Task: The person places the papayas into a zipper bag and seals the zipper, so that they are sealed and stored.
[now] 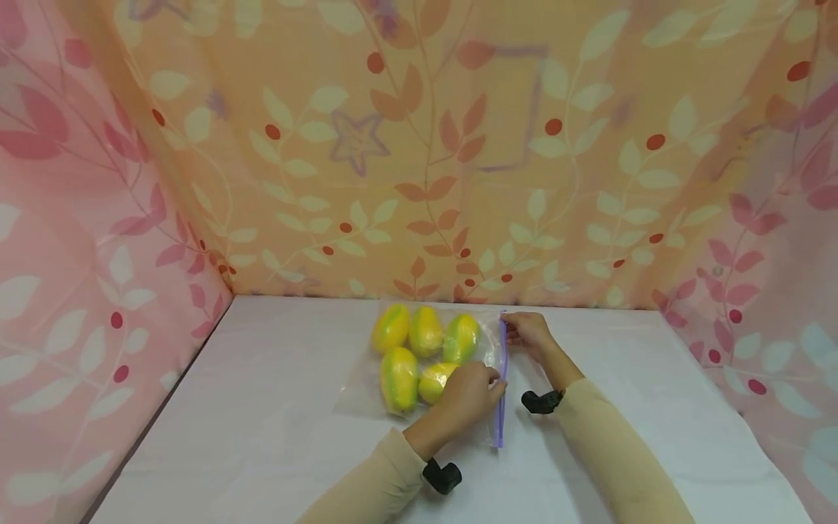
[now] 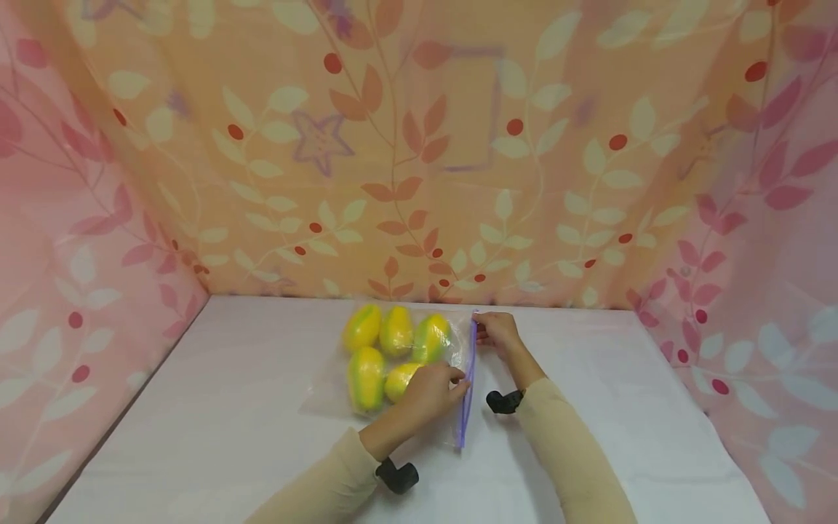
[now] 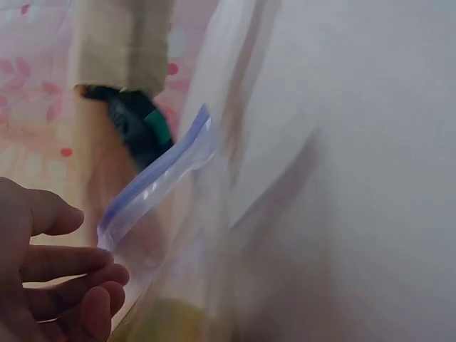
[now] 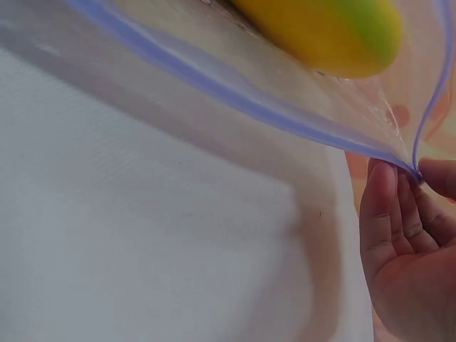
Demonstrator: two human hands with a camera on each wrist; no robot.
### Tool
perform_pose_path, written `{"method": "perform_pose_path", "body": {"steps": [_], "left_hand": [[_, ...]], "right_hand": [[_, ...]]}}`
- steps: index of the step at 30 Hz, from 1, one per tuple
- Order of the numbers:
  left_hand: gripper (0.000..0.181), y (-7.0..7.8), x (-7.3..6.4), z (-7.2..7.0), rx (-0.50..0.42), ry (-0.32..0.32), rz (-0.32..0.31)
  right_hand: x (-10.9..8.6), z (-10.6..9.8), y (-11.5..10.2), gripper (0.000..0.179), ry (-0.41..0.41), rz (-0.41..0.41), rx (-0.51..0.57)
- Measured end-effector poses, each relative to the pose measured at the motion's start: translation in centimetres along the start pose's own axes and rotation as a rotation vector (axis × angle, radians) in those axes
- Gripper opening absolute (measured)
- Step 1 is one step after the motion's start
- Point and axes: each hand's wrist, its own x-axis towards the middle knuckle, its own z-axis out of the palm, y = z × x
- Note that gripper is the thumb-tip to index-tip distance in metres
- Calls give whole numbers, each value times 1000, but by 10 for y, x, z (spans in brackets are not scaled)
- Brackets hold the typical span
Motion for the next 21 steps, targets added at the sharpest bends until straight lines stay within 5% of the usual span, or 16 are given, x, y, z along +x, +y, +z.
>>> {"method": "perform_pose_path", "body": {"steps": [8, 15, 21], "left_hand": [[22, -21, 33, -32, -295, -123, -71], [23, -34, 76, -56, -461, -48, -125], [21, -44, 105, -59, -554, -20, -146]], "right_hand": [[-4, -2, 1, 20, -52, -124, 2], [4, 2, 1, 19, -15, -106, 4], [2, 6, -3, 20, -23, -97, 15]]}}
